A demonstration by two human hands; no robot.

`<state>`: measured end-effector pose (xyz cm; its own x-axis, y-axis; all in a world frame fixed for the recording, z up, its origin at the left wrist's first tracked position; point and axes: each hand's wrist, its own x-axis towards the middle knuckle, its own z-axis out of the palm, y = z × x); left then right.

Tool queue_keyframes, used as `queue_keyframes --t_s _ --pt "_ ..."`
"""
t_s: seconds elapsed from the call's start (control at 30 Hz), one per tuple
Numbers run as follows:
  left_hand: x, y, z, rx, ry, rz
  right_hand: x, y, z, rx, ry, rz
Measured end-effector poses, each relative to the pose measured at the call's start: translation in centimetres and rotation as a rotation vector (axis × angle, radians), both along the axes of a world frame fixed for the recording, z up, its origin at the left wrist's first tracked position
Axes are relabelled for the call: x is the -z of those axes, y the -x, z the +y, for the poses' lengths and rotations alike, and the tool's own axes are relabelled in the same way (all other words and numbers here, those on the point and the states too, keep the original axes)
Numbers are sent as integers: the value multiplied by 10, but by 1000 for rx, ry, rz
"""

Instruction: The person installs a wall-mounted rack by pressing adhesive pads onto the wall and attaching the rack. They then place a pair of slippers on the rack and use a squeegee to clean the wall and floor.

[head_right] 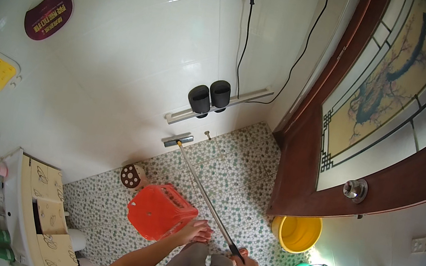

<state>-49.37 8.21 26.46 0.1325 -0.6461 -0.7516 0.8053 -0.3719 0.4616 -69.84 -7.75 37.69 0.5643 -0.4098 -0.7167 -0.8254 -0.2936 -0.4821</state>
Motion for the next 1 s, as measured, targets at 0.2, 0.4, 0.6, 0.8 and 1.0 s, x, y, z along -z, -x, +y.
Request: queue_keyframes --t_s 0.2,0.4,0.6,0.8,1.0 --pt "-6 -2 -3 -123 -49 169 -32 -3 24 23 -51 -41" --pt "6 -23 -53 -810 11 663 -30 -34 44 -23 -133 -105" --pt "10 -8 -91 -707 -31 568 -34 20 7 41 -247 -24" --pt "1 2 -139 -804 -154 532 -17 25 -46 24 -452 -123" --pt "-41 34 -193 -731 -142 524 -73 51 -103 39 -385 32"
